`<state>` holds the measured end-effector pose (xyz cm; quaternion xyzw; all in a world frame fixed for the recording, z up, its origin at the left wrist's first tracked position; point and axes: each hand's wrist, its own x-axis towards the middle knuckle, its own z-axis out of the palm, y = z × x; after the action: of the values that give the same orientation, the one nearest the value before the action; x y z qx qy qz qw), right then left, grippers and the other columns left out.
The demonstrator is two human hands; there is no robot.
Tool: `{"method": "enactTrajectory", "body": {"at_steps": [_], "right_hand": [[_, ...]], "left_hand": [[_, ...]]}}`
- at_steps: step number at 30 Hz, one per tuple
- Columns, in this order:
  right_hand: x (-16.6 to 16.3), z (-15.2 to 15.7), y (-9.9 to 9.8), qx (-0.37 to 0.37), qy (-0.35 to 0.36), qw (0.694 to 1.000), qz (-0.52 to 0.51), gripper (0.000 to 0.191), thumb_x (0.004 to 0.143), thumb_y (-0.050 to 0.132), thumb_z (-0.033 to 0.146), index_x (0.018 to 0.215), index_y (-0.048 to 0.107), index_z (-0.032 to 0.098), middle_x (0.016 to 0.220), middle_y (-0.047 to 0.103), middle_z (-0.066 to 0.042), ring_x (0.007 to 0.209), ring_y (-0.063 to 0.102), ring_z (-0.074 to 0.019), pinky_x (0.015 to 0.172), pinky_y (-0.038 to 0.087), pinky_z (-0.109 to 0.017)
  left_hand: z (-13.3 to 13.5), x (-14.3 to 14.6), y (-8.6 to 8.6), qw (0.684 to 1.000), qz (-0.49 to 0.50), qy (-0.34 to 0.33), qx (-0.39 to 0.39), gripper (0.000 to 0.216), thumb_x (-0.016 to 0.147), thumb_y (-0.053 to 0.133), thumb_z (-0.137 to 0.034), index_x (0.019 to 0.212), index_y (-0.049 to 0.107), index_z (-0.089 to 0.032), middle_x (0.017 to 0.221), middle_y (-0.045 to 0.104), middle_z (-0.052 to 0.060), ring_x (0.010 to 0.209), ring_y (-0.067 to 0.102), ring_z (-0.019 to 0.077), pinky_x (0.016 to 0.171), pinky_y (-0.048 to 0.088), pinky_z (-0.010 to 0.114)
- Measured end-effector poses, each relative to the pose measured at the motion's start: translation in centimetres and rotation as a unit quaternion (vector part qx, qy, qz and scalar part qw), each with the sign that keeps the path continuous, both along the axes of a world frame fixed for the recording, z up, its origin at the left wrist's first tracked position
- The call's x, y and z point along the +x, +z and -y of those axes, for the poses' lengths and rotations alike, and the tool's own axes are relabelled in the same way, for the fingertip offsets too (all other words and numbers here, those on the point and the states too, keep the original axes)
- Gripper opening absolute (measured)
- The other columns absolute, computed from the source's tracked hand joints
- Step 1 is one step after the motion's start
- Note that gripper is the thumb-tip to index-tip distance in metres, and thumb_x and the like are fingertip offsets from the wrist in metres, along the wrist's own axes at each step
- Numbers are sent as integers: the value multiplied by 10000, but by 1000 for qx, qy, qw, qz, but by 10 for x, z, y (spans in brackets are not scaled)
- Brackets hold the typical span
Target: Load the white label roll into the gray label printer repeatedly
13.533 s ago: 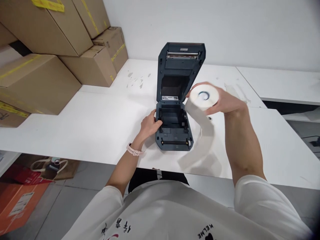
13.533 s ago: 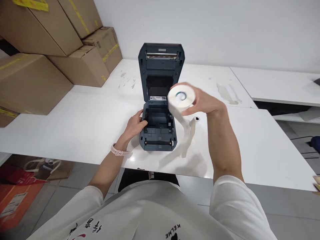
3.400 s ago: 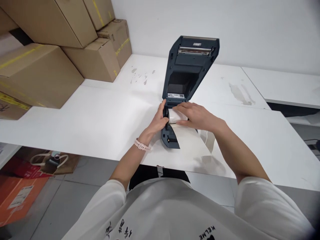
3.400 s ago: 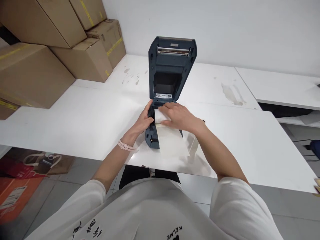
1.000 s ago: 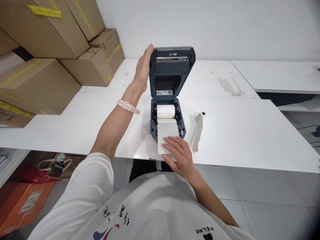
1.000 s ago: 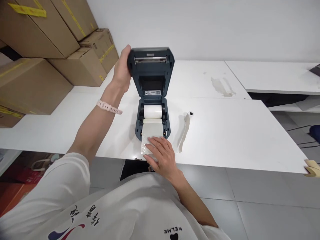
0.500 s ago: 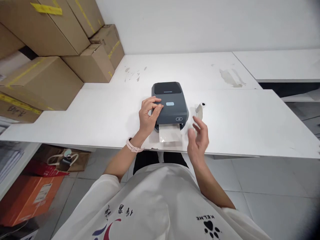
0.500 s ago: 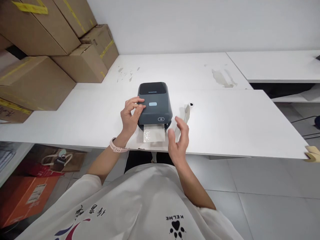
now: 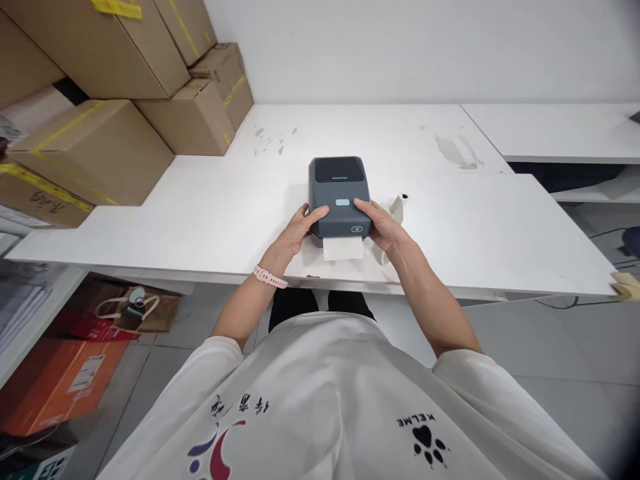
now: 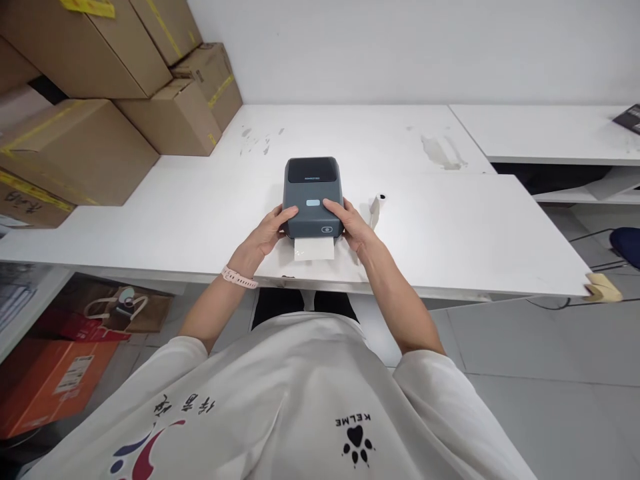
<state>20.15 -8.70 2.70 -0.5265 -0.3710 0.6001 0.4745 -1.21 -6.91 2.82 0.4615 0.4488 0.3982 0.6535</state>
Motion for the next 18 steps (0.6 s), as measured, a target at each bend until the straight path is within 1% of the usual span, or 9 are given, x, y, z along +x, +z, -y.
{"method": "enactTrajectory", "body": {"at_steps": [2, 5, 9, 11, 13, 15, 16, 17, 18], "right_hand": [[3, 1, 4, -15, 19, 1000, 18, 668, 699, 835, 660, 1224, 638, 296, 1214, 724, -36, 1045, 657, -255, 891, 541, -412], [6, -1, 6, -18, 41, 998, 34, 665, 710, 838, 655, 1241, 635, 311, 1212, 725, -28, 1005, 661, -246, 876, 538, -421], [7, -4, 1, 18, 30, 999, 12, 741, 685, 875, 596, 1307, 594, 308, 1260, 726, -32, 1074, 681, -268, 925, 562, -443], [6, -5, 0, 24, 25, 999, 10, 778, 669, 881, 581, 1325, 577, 294, 1291, 721, -44, 1127, 679, -285, 969, 565, -464], [5, -6, 0, 23, 25, 999, 14, 799, 655, 881, 579, 1328, 570, 282, 1320, 712, -56, 1168, 671, -298, 1012, 557, -488], [4, -5, 1, 29, 23, 999, 10, 792, 645, 881, 577, 1312, 579, 274, 1327, 712, -64, 1185, 668, -303, 1040, 550, -500], [3, -5, 2, 34, 24, 999, 5, 777, 649, 878, 574, 1302, 584, 272, 1324, 714, -64, 1187, 668, -302, 1047, 549, -499], [2, -4, 3, 39, 23, 999, -2, 761, 652, 874, 570, 1292, 589, 271, 1316, 718, -64, 1182, 671, -299, 1048, 550, -494], [2, -4, 3, 41, 21, 999, -10, 747, 655, 870, 563, 1283, 592, 268, 1304, 723, -63, 1173, 675, -295, 1045, 552, -489]], "left_hand": [[-1, 0, 0, 1000, -2, -5, 0, 752, 694, 849, -572, 1311, 625, -205, 1394, 687, 166, 1301, 627, 362, 1029, 509, 459], [1, 4, -3, 1000, -3, 19, 17, 636, 716, 837, -539, 1232, 654, -216, 1356, 712, 156, 1222, 676, 339, 961, 553, 452], [0, 10, -7, 997, 12, 48, 67, 578, 743, 815, -508, 1205, 657, -199, 1320, 726, 152, 1194, 694, 306, 974, 566, 435], [-3, 11, -9, 996, 14, 50, 73, 588, 747, 813, -512, 1212, 649, -193, 1311, 724, 155, 1206, 686, 301, 992, 558, 429], [-1, 10, -13, 997, -3, 43, 64, 619, 763, 797, -553, 1240, 633, -195, 1316, 711, 162, 1225, 674, 308, 996, 551, 435], [12, 9, -20, 992, -46, 87, 75, 643, 777, 776, -603, 1257, 614, -206, 1338, 681, 164, 1252, 648, 303, 986, 542, 425], [23, 9, -24, 983, -76, 140, 89, 630, 782, 767, -620, 1236, 614, -212, 1335, 669, 159, 1250, 637, 288, 967, 537, 405], [35, 9, -29, 967, -107, 198, 121, 605, 790, 768, -606, 1225, 611, -216, 1342, 654, 143, 1250, 617, 257, 965, 525, 370], [49, 10, -34, 949, -133, 251, 137, 561, 782, 776, -595, 1165, 625, -213, 1259, 680, 114, 1147, 636, 219, 914, 522, 331]]}}
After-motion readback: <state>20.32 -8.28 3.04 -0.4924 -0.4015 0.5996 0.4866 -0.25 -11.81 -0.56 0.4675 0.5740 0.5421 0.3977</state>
